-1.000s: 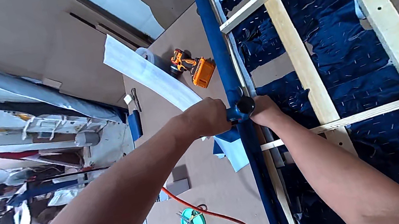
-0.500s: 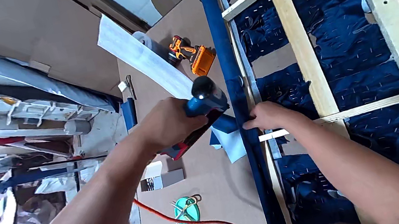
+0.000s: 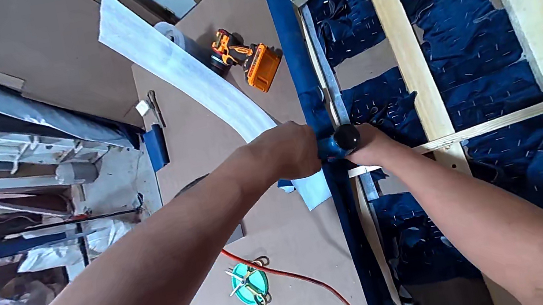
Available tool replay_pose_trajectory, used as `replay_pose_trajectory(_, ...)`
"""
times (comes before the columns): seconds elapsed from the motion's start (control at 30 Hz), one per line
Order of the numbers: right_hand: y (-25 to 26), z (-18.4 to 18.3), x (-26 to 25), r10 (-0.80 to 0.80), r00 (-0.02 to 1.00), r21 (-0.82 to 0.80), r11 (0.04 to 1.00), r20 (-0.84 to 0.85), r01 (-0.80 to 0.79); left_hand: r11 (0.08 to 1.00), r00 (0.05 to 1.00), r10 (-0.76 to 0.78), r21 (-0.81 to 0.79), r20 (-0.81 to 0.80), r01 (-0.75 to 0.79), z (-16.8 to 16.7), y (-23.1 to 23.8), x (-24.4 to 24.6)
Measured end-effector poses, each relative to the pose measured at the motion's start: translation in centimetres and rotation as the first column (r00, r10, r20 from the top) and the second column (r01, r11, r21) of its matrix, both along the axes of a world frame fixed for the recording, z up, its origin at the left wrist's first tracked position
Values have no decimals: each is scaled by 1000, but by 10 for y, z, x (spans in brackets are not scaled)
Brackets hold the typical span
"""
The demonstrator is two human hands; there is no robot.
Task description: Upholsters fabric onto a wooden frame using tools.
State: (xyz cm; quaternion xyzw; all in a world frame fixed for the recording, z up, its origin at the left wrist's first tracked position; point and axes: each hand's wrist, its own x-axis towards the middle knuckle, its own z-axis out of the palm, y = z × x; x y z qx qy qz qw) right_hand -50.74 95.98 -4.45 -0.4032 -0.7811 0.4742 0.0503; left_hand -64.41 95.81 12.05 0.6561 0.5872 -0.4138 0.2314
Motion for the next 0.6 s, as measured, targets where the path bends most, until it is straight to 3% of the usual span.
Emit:
replay_pose_trajectory(0.1, -3, 2, 5, -13, 997, -6, 1000, -74, 13, 995, 992, -69, -78, -101, 61, 6, 7, 25)
replay_pose_trajectory(0.2, 1, 7, 4, -38, 999, -73, 997, -14, 37, 999, 998, -52, -14, -38, 51, 12, 16, 17)
replay_pose_trajectory(0.3, 7, 0, -2, -17, 998, -129, 991, 63, 25, 939, 954, 253, 197, 159, -282, 50, 1, -11)
replay_pose_trajectory(0.37, 8, -3, -5, -2, 997, -109, 994, 77, 10, 745, 803, 445, 334, 396, -578, 85, -36, -31)
replay_pose_trajectory(0.43, 8, -2, -3, -38, 995, -74, 996, 90, 45, 485, 566, 504, 328, 653, -811, 112, -95, -48)
replay_pose_trajectory(0.53, -2, 20, 6, -240, 971, 15, 971, 10, 240, 194, 182, 424, 107, 887, -975, 132, -217, -68)
replay_pose_trajectory(0.6, -28, 41, 10, -231, 961, 136, 958, -155, 252, 121, 13, 371, -34, 929, -992, 128, -302, -70)
